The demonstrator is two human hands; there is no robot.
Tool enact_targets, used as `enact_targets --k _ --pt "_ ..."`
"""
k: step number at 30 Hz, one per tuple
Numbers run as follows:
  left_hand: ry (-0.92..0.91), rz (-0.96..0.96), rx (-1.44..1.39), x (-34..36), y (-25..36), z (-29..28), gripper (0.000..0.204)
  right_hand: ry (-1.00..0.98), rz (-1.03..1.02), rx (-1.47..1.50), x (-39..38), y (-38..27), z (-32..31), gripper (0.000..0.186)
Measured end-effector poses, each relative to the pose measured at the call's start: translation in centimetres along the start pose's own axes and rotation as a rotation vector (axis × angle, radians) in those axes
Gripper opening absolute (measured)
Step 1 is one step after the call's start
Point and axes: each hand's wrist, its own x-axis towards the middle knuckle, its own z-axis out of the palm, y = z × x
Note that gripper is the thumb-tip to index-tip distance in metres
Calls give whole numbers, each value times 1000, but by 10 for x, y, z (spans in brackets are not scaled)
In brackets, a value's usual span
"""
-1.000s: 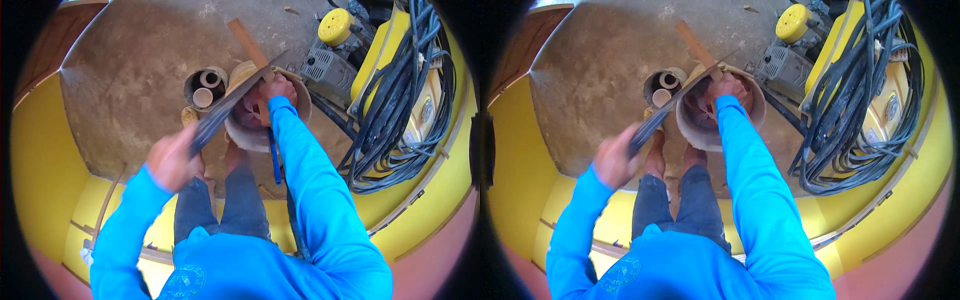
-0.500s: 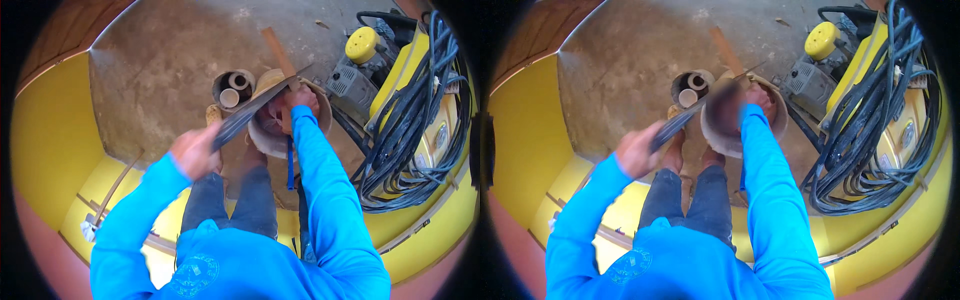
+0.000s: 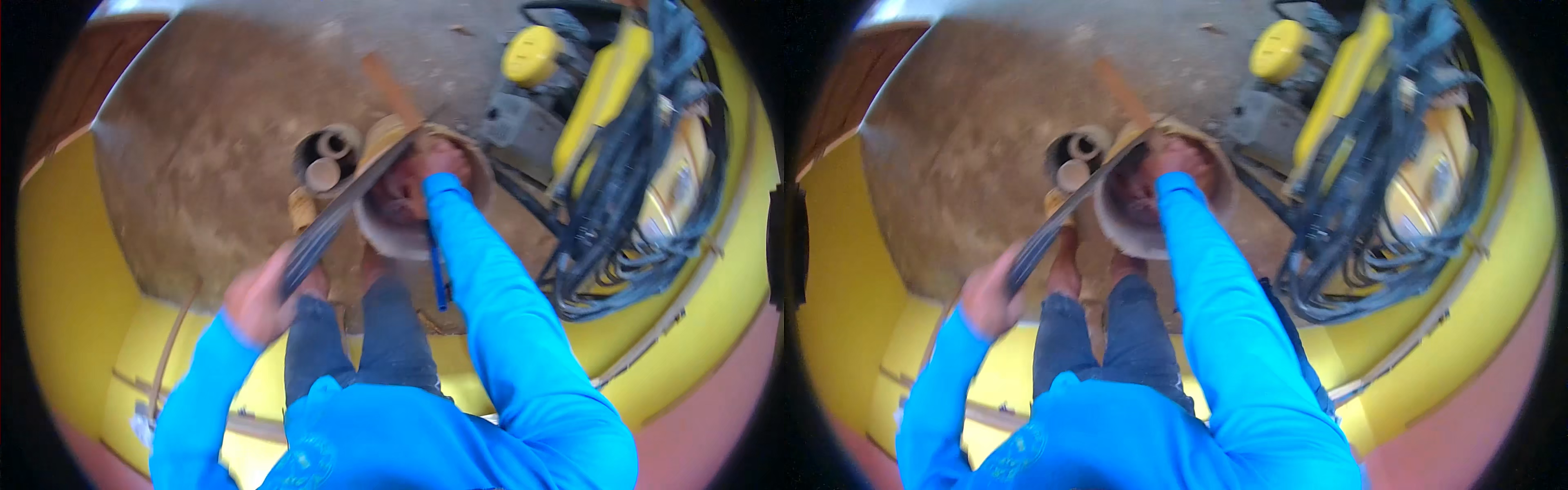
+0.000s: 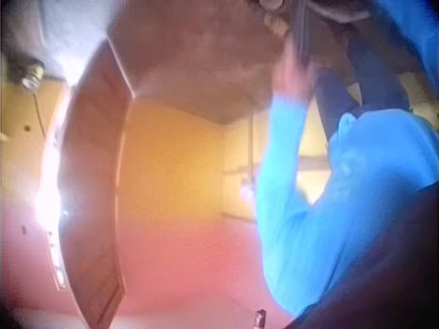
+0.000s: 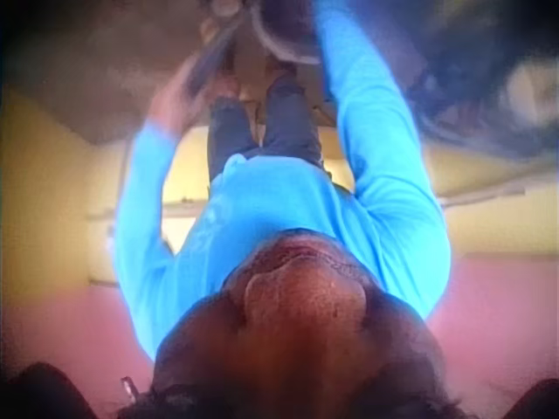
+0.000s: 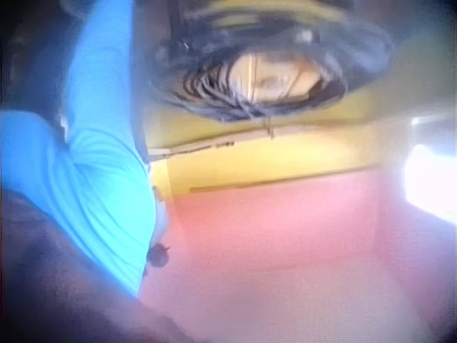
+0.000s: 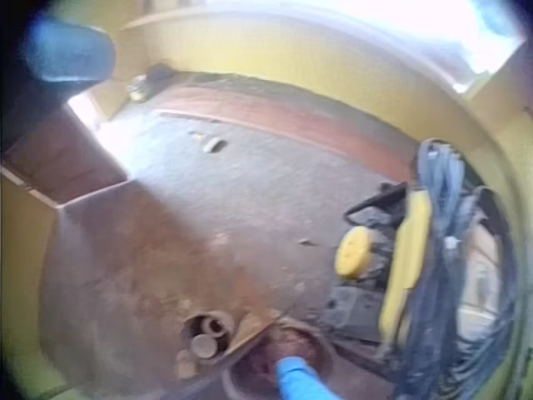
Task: The person saws a piece of wood by hand and then hammers nails into wood pieces to assemble a frame.
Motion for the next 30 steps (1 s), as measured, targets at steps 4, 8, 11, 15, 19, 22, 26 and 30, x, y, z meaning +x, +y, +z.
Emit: enact_targets --k 4,8,11,15,19,22,26,30 --pt "49 -57 111 -37 -7 -20 50 43 -111 171 -9 -12 -2 26" --pt "124 20 150 82 -23 24 43 -7 -154 223 -20 -37 -5 25" --pt "112 42 122 97 -16 30 40 1 -144 219 -16 -26 -3 25" --pt "42 27 69 -15 0 -15 47 40 -75 215 -8 2 -5 28" --pt "64 -20 56 -23 -10 -22 42 38 -114 207 -10 -10 -11 29" --pt "120 151 147 75 -33 23 41 101 -120 213 -16 -23 -3 23" --pt "162 115 128 99 -21 31 38 100 -168 207 -20 -31 -3 23" --pt "71 107 13 -17 -21 -12 44 91 -100 190 -10 0 -9 22"
